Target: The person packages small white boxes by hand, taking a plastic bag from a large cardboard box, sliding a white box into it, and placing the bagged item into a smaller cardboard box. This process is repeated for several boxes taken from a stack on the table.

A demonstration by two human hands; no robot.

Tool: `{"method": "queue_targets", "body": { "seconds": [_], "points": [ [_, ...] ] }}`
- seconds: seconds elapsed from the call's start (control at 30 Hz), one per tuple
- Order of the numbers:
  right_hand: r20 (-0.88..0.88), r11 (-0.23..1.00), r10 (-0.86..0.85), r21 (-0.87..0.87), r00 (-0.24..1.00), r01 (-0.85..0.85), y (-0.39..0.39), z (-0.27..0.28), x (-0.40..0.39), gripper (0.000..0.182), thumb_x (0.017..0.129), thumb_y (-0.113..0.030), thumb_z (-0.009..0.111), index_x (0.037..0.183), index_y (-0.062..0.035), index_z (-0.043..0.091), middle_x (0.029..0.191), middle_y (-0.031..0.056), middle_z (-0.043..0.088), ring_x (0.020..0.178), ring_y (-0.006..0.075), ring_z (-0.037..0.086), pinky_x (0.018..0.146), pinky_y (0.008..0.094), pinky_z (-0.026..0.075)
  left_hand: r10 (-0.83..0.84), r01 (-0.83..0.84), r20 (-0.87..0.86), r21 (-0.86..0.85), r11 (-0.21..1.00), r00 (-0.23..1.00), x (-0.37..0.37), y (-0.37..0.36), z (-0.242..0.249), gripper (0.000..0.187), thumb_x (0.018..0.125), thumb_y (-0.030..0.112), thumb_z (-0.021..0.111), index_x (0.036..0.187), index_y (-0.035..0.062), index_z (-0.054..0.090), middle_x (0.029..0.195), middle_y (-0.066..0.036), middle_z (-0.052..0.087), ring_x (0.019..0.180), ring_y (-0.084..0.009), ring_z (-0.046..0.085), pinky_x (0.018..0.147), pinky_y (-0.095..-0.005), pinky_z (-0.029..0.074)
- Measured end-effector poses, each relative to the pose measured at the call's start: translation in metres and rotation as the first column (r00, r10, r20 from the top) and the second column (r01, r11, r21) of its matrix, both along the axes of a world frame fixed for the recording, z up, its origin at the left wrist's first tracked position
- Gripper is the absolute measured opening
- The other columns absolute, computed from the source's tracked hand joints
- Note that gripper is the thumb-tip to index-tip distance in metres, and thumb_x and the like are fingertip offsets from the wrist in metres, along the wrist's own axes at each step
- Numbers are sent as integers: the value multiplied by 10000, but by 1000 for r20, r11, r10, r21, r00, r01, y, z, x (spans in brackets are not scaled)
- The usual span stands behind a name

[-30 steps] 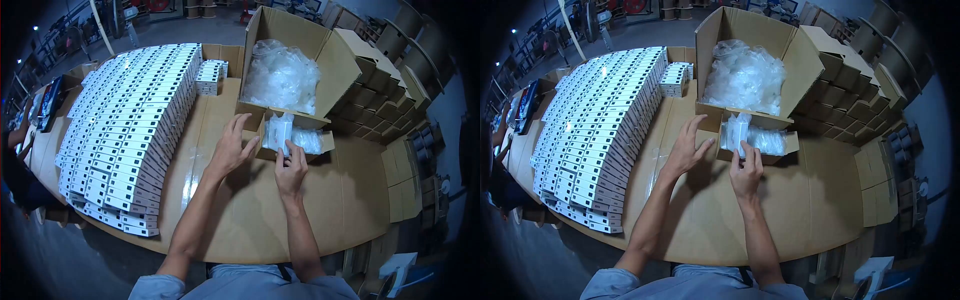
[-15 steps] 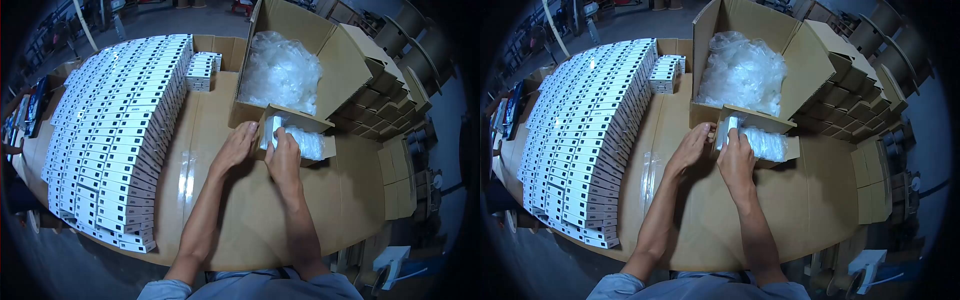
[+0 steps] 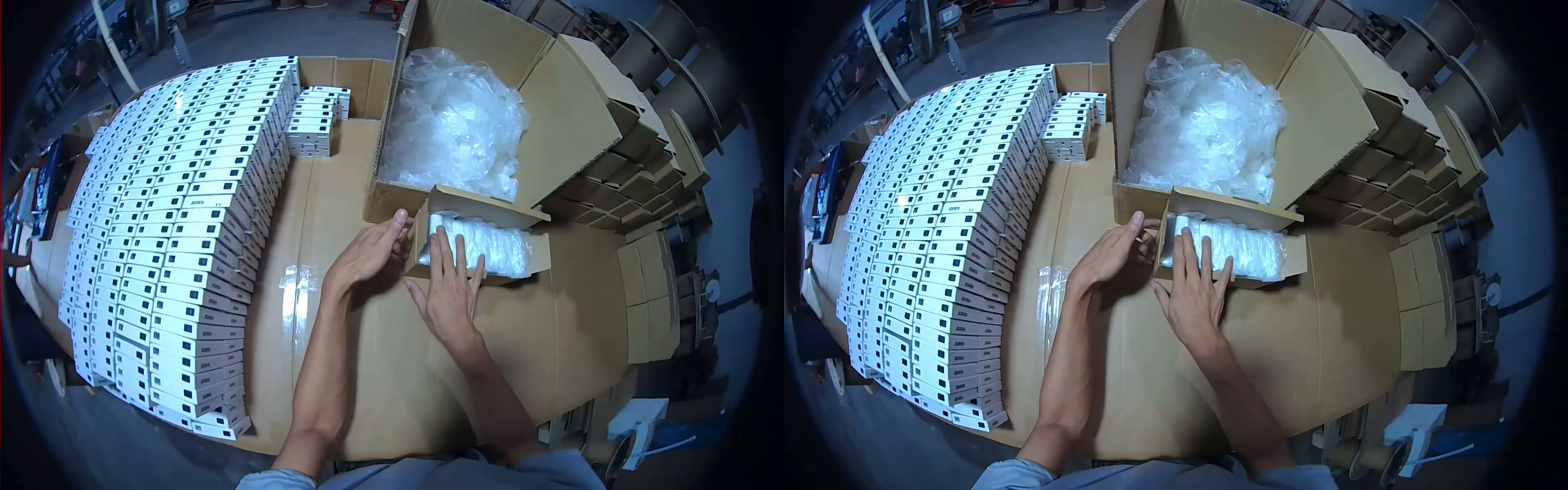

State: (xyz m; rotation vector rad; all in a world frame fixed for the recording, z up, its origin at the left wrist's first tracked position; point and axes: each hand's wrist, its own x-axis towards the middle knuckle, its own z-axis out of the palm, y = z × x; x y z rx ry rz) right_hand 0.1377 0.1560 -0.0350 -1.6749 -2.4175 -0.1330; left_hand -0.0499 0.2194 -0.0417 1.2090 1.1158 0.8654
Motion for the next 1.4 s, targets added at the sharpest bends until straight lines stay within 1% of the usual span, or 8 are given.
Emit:
{"method": "queue_targets", "body": {
  "seconds": [0.17, 0.37, 0.5, 0.67, 0.83, 0.97, 1.1, 1.4],
  "points": [
    [29, 998, 40, -51, 999, -39, 9, 10, 5, 970, 832, -393, 784, 1565, 10, 295, 1658, 136, 234, 1510, 408, 224, 1156, 708, 209, -6, 11, 192, -29, 1000, 981, 4, 2, -19, 744, 1079, 588, 348, 1367, -66, 554, 939, -54, 607, 827, -150, 577, 799, -309, 509],
    [-329, 987, 152, 96, 932, -127, -32, 36, 40, 801, 827, -280, 785, 1483, -4, 415, 1537, 211, 401, 1453, 404, 340, 1177, 635, 229, 54, -10, -140, 297, 955, 989, 7, -31, -11, 713, 1018, 492, 577, 1486, -29, 444, 1348, -197, 560, 1137, -272, 619, 988, -382, 500],
    [-955, 885, -189, -64, 228, 462, -19, -20, 124, 378, 903, -168, 743, 1193, -4, 564, 1117, 101, 626, 973, 201, 603, 877, 358, 487, 94, -28, -243, 261, 965, 965, 14, -48, 12, 870, 927, 498, 708, 1534, -24, 368, 1492, -266, 464, 1264, -371, 592, 1075, -438, 471],
    [-926, 915, -370, -349, 76, 200, 17, -25, 178, 490, 979, -354, 699, 1259, -1, 505, 1132, 107, 626, 940, 185, 625, 777, 284, 514, 292, -98, -471, 393, 914, 832, 48, -32, 11, 800, 995, 495, 594, 1518, -65, 364, 1431, -285, 514, 1260, -384, 586, 1058, -436, 479],
    [-775, 887, -460, -414, 432, 203, 63, -40, 201, 623, 1037, -507, 503, 971, 95, 647, 926, 250, 695, 920, 323, 664, 823, 476, 500, 416, -102, -481, 553, 827, 771, 58, -28, -4, 404, 1074, 237, 360, 1223, -92, 542, 1111, -386, 599, 1098, -552, 555, 1000, -522, 437],
    [-811, 922, -385, -356, 440, 150, 55, -65, 209, 587, 1044, -445, 491, 886, 104, 629, 821, 259, 660, 806, 332, 650, 762, 460, 487, 443, -221, -342, 528, 820, 828, 41, -54, -30, 488, 1087, 360, 366, 942, -47, 593, 770, -179, 581, 793, -297, 557, 798, -437, 451],
    [-808, 925, -363, -373, 465, 74, -10, -55, 205, 539, 1060, -379, 499, 807, 83, 618, 713, 187, 631, 691, 230, 604, 678, 431, 478, 338, -218, -328, 352, 910, 882, 31, -137, -11, 390, 1088, 282, 407, 987, -55, 575, 958, -210, 629, 846, -343, 563, 811, -439, 450],
    [-976, 876, -167, -212, 141, -433, -132, -28, 185, 730, 921, -457, 747, 1402, 10, 458, 1260, 107, 609, 1182, 205, 584, 1033, 347, 488, 144, -88, -158, 316, 945, 977, 23, -240, -13, 1060, 857, 396, 801, 1624, 57, 152, 1657, -148, 230, 1528, -345, 235, 1184, -503, 334]
  ]
}}
